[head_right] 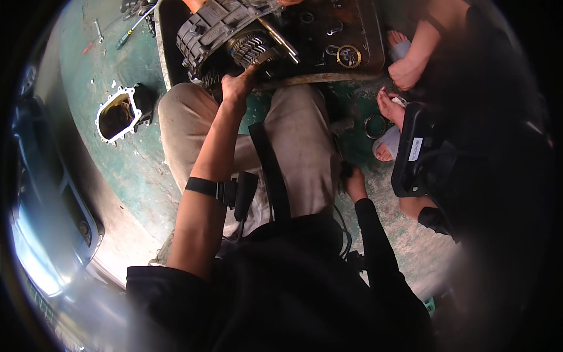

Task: The person uses pliers and a screwdriver to remove a small retaining clip from a shaft inside a disassembled gearbox. A second person assists by holding the assembly and using a screwdriver. The clip is removed and set aside.

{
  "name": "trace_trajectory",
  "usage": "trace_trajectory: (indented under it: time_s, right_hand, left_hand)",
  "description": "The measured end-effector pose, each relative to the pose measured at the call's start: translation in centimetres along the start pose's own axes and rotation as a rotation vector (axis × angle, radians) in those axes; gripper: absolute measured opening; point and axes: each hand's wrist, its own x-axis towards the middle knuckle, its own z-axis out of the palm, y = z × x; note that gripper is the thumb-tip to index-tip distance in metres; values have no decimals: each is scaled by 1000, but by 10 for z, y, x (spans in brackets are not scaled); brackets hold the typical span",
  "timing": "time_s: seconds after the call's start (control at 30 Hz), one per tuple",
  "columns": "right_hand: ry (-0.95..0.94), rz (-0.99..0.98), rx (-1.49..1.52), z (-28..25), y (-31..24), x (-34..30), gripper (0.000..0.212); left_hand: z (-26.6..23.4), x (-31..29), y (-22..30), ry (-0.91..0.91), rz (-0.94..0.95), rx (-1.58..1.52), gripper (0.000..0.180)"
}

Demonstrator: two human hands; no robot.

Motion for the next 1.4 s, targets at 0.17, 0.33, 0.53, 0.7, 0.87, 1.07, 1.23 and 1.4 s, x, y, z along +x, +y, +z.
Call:
trace_trajectory:
  time_s: [0.17, 0.33, 0.53, 0.7, 0.87, 1.07, 1.23, 1.4]
  right_hand:
    - [-13, 192, -50, -33, -65, 15, 34]
    - [-155, -184, 119, -35, -192, 47, 35]
    - [-212, -174, 185, -3, -269, 90, 37]
    - [-210, -203, 121, -1, -297, 96, 35]
    - [-266, 20, 183, -1, -322, 85, 36]
    - [-293, -10, 140, -6, -333, 83, 38]
    - [-313, 37, 315, -2, -325, 90, 36]
    - [-309, -15, 230, -19, -292, 87, 32]
  left_hand:
    - [-14, 7, -7, -286, 167, 39, 28]
    - [-11, 7, -4, -180, 121, -17, 37]
    - [-6, -14, 20, 117, 256, 252, 66]
    - [-18, -37, 40, 39, 258, 318, 73]
    - [-21, -43, 42, -24, 253, 271, 74]
    - [-13, -38, 25, -45, 313, 174, 66]
    - [-19, -40, 21, -154, 324, 50, 61]
    - [-19, -36, 31, -130, 165, 68, 89]
